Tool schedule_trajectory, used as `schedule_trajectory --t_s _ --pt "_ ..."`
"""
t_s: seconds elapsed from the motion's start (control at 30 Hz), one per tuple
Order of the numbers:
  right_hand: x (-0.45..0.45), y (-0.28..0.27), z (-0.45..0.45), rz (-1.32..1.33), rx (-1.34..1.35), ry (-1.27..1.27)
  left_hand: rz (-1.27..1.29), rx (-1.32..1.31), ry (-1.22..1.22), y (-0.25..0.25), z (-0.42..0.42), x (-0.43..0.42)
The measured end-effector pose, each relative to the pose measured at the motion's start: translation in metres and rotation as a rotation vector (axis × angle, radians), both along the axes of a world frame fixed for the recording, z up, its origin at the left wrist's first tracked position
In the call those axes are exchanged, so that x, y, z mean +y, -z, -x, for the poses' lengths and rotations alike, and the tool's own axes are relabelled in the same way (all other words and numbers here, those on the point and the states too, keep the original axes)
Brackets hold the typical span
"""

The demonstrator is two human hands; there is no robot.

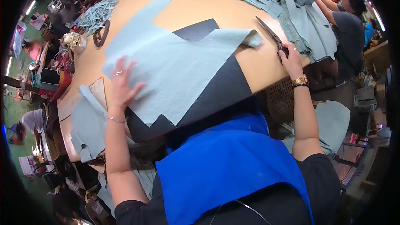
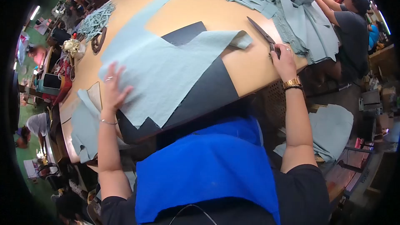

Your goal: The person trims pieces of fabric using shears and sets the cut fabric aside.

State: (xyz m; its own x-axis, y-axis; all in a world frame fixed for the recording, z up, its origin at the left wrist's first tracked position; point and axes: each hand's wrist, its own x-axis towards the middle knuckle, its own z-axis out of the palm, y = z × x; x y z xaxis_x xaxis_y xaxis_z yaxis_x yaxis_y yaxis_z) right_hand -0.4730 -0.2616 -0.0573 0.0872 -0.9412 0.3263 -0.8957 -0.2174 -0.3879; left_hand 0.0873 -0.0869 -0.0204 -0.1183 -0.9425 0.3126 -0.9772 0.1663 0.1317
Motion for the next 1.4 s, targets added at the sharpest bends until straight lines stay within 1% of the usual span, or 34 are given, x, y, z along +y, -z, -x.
schedule_trajectory --t_s 0.07,0.17,0.27,0.3,0.33,0.37,0.4,0.47,0.57,0.6,0.7,0.73,0.83,0.87,0.97,1.07,1.13,1.2,1.23,1.27,1.3,1.37,1.4 --pt "-0.003 -0.002 0.002 -0.041 0.019 -0.003 -0.225 -0.033 0.147 0.0 0.045 -0.012" --pt "-0.005 -0.003 0.007 0.01 0.012 -0.037 -0.313 0.007 0.067 0.013 0.063 -0.034" --pt "-0.003 0.002 0.015 -0.061 -0.063 -0.071 -0.205 -0.001 -0.064 0.03 0.055 -0.052" --pt "-0.004 0.006 0.018 -0.023 -0.084 -0.113 -0.168 -0.006 -0.139 0.033 0.047 -0.05" --pt "0.0 0.004 0.016 -0.122 -0.236 -0.148 -0.139 0.03 -0.153 0.03 0.048 -0.044" --pt "-0.007 0.016 0.025 -0.087 -0.095 -0.118 -0.11 0.062 -0.175 0.028 0.048 -0.035" --pt "-0.003 0.012 0.02 -0.107 -0.144 -0.126 -0.069 0.025 -0.27 0.02 0.044 -0.016" --pt "-0.003 0.027 0.025 -0.008 -0.076 -0.098 -0.002 -0.044 -0.422 0.005 0.037 0.024" --pt "-0.003 0.038 0.03 0.112 -0.009 -0.09 -0.032 -0.027 -0.845 0.006 -0.003 0.098" --pt "-0.004 0.043 0.03 0.116 -0.042 -0.079 -0.012 -0.006 -0.91 0.004 -0.015 0.12" --pt "-0.009 0.055 0.036 0.227 -0.001 -0.082 -0.213 0.009 -0.979 0.001 -0.02 0.147" --pt "-0.012 0.058 0.039 0.231 -0.024 -0.085 -0.163 -0.003 -0.957 0.003 -0.016 0.148" --pt "-0.013 0.061 0.043 0.211 -0.025 -0.096 -0.192 0.005 -0.941 0.01 -0.008 0.134" --pt "-0.012 0.061 0.043 0.2 -0.023 -0.097 -0.241 0.094 -0.943 0.015 -0.011 0.129" --pt "-0.01 0.057 0.042 0.202 -0.026 -0.095 -0.22 0.144 -0.97 0.024 -0.026 0.125" --pt "-0.008 0.056 0.036 0.243 -0.054 -0.09 0.098 0.371 -1.158 0.019 -0.069 0.138" --pt "-0.007 0.055 0.036 0.232 -0.055 -0.087 0.331 0.401 -1.248 0.002 -0.122 0.153" --pt "-0.008 0.055 0.036 0.235 -0.055 -0.087 0.606 0.773 -1.184 -0.021 -0.174 0.161" --pt "-0.008 0.055 0.036 0.235 -0.055 -0.087 0.814 0.451 -1.094 -0.021 -0.214 0.163" --pt "-0.008 0.055 0.036 0.244 -0.047 -0.089 0.86 0.674 -1.093 -0.049 -0.208 0.151" --pt "-0.008 0.055 0.035 0.253 -0.04 -0.088 0.913 0.568 -1.105 -0.053 -0.234 0.146" --pt "-0.007 0.056 0.034 0.251 -0.054 -0.08 0.837 0.236 -1.141 -0.047 -0.288 0.132" --pt "-0.007 0.059 0.033 0.241 -0.073 -0.071 0.677 0.571 -1.076 -0.04 -0.295 0.119"
